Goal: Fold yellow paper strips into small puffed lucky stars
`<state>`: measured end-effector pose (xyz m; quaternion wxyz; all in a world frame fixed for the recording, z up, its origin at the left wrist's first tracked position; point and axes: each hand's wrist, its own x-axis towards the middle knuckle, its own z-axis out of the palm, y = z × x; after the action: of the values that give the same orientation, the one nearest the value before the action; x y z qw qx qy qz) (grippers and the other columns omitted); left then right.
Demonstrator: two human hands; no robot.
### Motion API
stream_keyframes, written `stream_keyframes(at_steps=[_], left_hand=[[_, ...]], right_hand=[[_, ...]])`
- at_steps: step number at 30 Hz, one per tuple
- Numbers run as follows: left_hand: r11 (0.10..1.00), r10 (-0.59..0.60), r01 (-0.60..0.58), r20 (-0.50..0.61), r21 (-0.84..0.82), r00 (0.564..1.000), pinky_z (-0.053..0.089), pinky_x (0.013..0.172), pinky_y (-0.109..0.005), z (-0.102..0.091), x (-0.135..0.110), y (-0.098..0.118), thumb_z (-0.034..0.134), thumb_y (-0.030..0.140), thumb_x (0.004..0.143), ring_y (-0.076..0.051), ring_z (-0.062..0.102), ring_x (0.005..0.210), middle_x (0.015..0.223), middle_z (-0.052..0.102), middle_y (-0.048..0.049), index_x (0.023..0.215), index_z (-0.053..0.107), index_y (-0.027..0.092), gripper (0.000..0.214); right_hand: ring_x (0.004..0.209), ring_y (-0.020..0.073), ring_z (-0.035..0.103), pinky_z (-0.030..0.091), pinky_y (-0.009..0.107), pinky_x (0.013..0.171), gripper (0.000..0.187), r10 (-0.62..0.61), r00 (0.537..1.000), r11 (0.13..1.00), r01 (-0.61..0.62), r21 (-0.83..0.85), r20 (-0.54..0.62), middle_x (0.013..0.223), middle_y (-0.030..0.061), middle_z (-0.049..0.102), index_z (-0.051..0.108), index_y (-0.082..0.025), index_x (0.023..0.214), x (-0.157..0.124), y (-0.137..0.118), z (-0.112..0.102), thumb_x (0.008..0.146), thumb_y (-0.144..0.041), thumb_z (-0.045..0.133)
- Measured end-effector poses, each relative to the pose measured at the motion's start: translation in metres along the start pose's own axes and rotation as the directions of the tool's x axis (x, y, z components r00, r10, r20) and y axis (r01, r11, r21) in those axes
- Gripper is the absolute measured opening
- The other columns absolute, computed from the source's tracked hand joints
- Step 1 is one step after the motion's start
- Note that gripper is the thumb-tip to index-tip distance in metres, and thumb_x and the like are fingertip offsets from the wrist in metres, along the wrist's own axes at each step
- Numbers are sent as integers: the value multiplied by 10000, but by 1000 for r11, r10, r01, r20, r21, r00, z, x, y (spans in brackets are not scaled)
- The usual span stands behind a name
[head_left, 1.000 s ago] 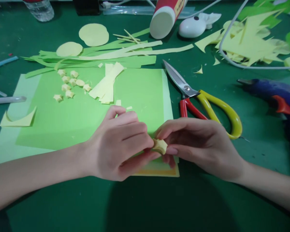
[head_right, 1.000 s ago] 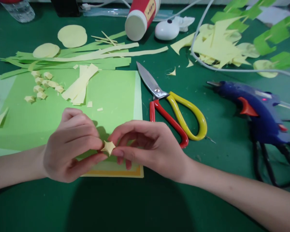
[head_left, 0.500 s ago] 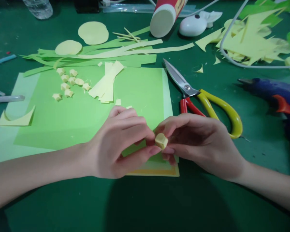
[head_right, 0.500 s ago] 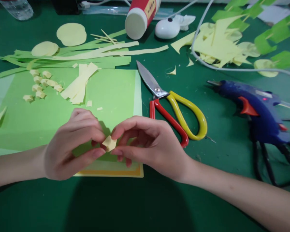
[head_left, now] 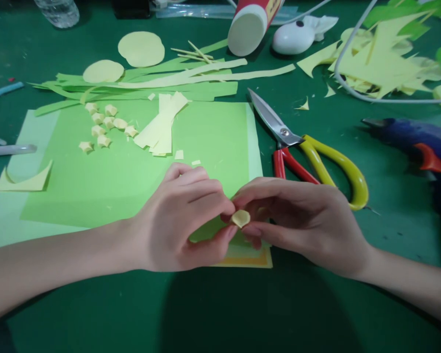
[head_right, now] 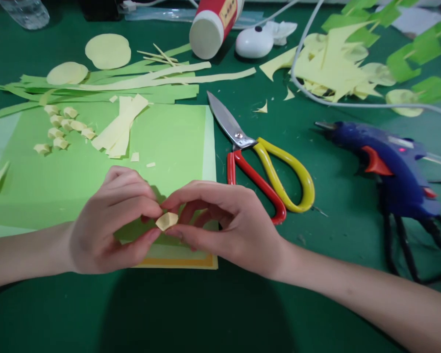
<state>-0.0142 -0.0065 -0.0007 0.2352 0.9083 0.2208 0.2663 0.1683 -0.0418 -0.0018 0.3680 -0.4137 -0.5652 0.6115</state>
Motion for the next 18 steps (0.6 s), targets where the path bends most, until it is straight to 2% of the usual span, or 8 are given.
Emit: stream_keyframes(at_steps=[7, 11, 18], left_hand=[[997, -6, 9, -35, 82, 999, 304, 615, -253, 6, -1, 0, 498, 150, 703, -86, 401, 576, 568, 519, 47, 631, 504, 151, 72], [996, -3, 7, -41, 84, 999, 307, 619, -249, 6, -1, 0, 499, 142, 696, -83, 394, 572, 557, 503, 50, 617, 499, 148, 79], [1000, -19, 19, -15, 20, 1000, 298, 607, -262, 2, 0, 0, 506, 167, 742, -82, 417, 558, 564, 529, 50, 653, 505, 151, 91]], right_hand=[[538, 83, 595, 533, 153, 464, 70, 86, 996, 996, -86, 18, -13, 707, 10, 618, 614, -170, 744, 0, -2, 2, 685, -153, 649], [481, 63, 573, 536, 144, 452, 78, 124, 992, 986, -123, 113, -4, 682, 2, 614, 619, -156, 733, 0, -2, 2, 672, -128, 660], [510, 60, 576, 541, 147, 479, 119, 171, 985, 953, -170, 250, 20, 669, -7, 614, 633, -165, 759, 1, 2, 1, 680, -78, 650]])
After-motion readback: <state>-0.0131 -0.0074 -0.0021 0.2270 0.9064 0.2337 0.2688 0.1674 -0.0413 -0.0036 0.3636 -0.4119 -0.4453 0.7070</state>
